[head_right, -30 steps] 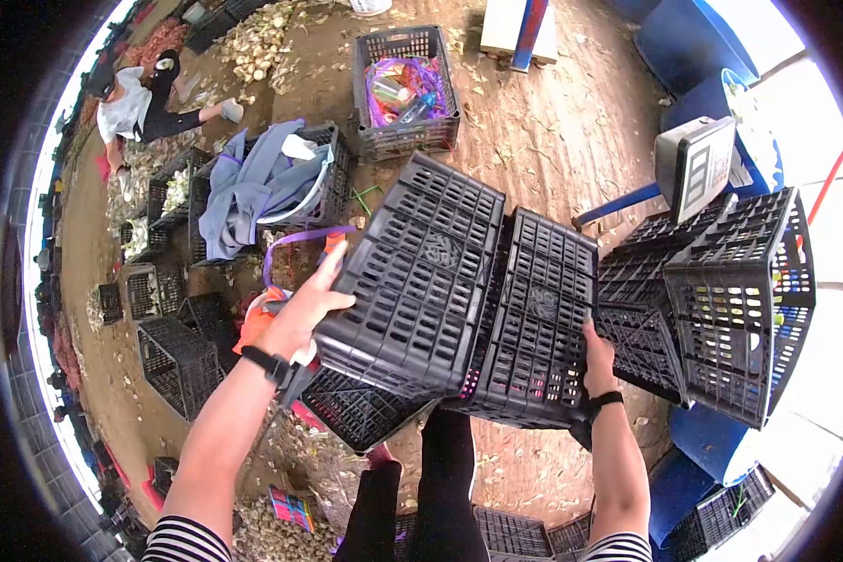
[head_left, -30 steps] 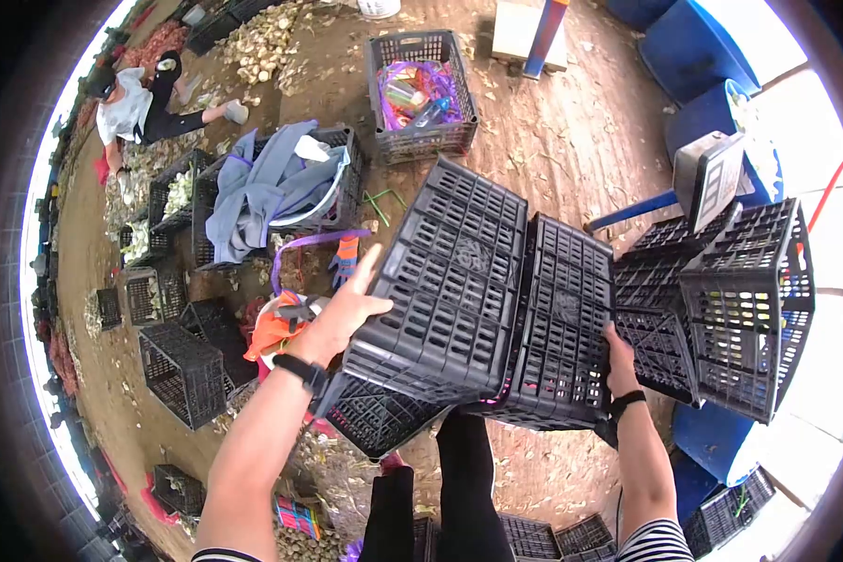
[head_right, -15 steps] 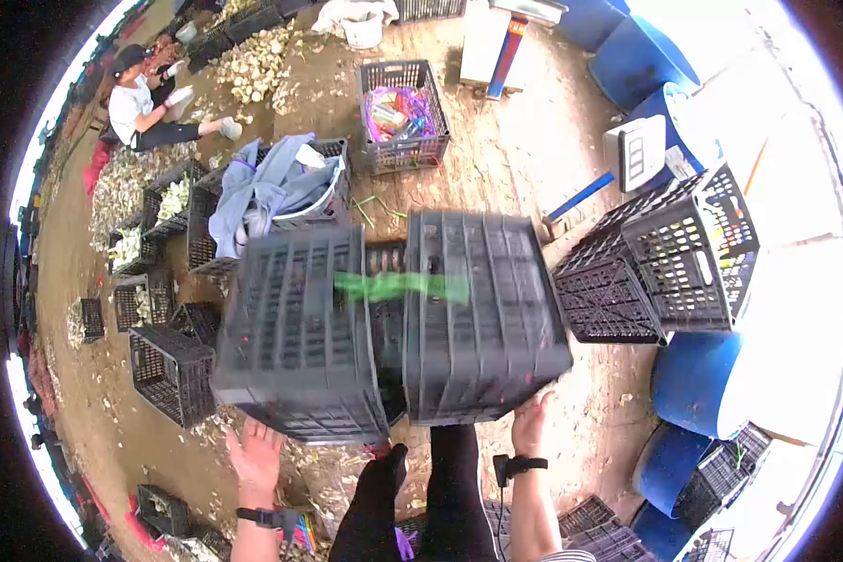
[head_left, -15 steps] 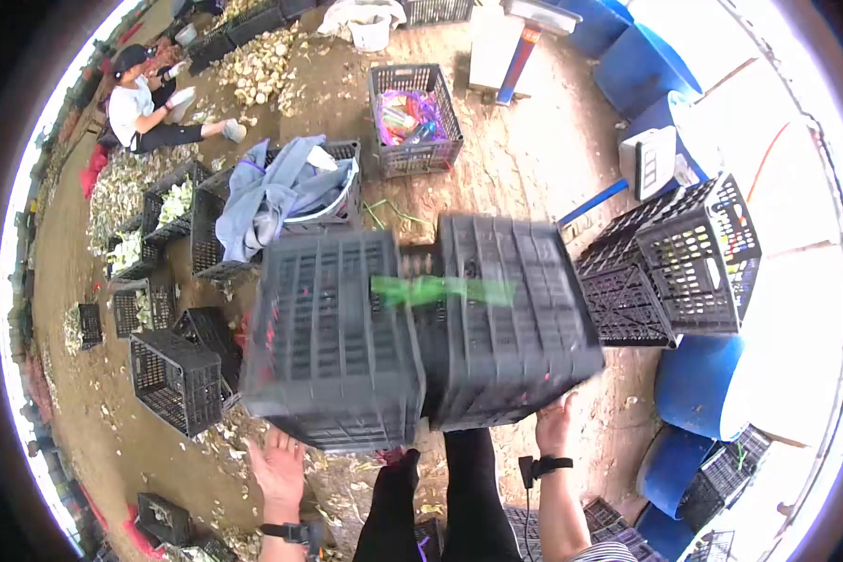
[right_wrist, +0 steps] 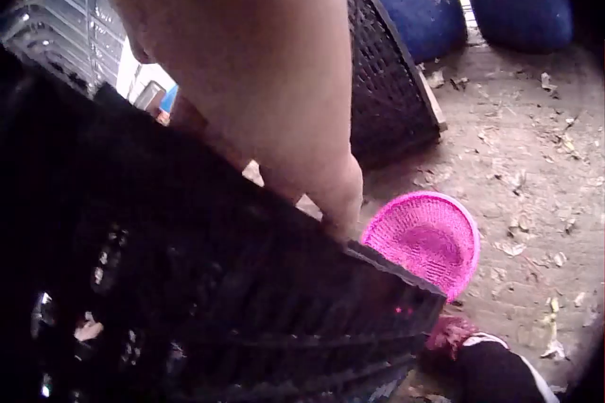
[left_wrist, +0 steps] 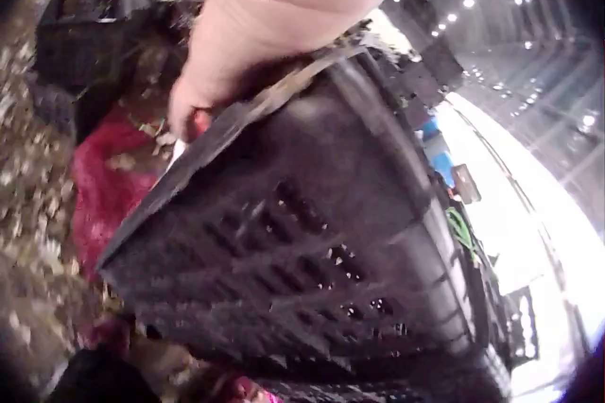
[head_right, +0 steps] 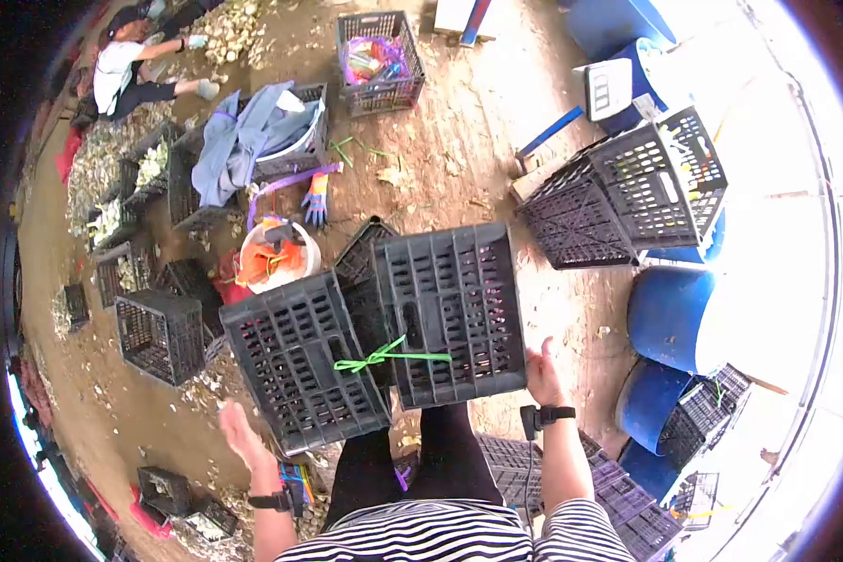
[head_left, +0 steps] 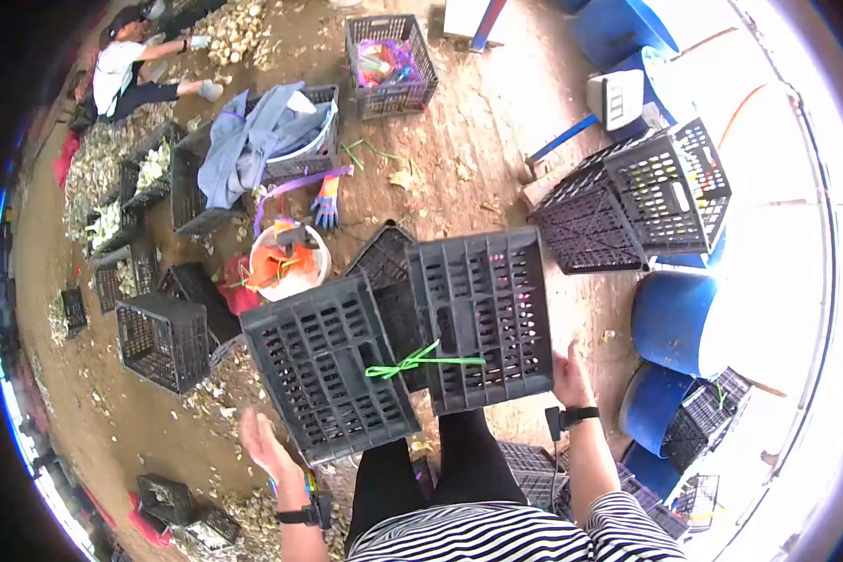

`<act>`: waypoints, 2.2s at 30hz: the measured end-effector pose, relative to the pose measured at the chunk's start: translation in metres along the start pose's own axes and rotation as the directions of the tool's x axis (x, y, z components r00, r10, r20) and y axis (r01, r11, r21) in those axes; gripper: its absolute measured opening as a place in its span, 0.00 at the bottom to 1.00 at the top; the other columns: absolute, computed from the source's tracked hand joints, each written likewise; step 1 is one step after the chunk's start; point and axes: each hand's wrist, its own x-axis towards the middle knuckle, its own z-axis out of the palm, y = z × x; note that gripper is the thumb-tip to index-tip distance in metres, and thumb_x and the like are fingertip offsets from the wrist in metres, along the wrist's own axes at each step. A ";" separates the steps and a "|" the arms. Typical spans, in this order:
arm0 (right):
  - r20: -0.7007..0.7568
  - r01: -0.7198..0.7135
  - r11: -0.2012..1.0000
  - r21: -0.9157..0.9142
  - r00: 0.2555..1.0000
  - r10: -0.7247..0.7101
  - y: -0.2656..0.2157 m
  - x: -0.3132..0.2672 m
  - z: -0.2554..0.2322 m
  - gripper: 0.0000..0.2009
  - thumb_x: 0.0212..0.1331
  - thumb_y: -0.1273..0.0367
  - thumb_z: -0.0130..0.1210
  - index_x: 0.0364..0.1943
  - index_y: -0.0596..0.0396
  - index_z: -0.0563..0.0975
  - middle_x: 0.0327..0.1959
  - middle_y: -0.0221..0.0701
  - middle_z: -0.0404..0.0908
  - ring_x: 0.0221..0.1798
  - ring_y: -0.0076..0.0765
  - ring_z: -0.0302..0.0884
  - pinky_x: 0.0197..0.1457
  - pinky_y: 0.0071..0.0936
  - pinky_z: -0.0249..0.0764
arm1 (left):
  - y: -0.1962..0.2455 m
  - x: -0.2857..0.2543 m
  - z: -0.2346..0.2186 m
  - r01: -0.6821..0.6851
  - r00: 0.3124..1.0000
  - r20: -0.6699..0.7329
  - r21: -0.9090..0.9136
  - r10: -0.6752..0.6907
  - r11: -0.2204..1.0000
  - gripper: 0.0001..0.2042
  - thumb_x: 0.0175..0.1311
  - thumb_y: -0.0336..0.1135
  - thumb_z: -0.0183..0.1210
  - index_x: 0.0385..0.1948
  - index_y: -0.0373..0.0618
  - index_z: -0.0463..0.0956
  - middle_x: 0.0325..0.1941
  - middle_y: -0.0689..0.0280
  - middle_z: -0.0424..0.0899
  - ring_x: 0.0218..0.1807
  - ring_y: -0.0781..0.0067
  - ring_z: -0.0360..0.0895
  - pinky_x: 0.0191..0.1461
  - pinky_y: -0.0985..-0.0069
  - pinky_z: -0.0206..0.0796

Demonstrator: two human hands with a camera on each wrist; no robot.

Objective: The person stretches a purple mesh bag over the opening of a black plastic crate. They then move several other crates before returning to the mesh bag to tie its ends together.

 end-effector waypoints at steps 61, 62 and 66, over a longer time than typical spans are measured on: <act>-0.177 0.134 0.452 -0.882 0.795 -0.581 -0.034 0.014 0.140 0.26 0.54 0.49 0.57 0.45 0.58 0.80 0.40 0.47 0.82 0.46 0.52 0.80 0.52 0.38 0.72 | 0.142 -0.092 0.064 0.150 0.608 0.786 0.018 -0.107 0.989 0.06 0.67 0.25 0.52 0.27 0.40 0.71 0.21 0.66 0.74 0.14 0.82 0.67 0.18 0.80 0.65; -0.171 0.130 0.418 -0.899 0.773 -0.610 -0.032 0.009 0.143 0.26 0.54 0.49 0.58 0.45 0.59 0.80 0.40 0.47 0.82 0.46 0.52 0.80 0.52 0.38 0.72 | 0.148 -0.098 0.059 0.180 0.602 0.785 0.044 -0.146 0.983 0.06 0.67 0.25 0.51 0.27 0.39 0.71 0.21 0.66 0.74 0.14 0.82 0.67 0.18 0.81 0.65; -0.238 -0.001 0.384 -0.923 0.786 -0.570 -0.032 0.009 0.143 0.27 0.55 0.47 0.57 0.44 0.61 0.79 0.40 0.49 0.82 0.46 0.53 0.79 0.51 0.40 0.72 | 0.180 -0.117 0.057 -0.128 0.417 0.907 -0.002 0.055 0.992 0.06 0.68 0.24 0.49 0.29 0.39 0.72 0.21 0.65 0.75 0.15 0.81 0.68 0.21 0.82 0.68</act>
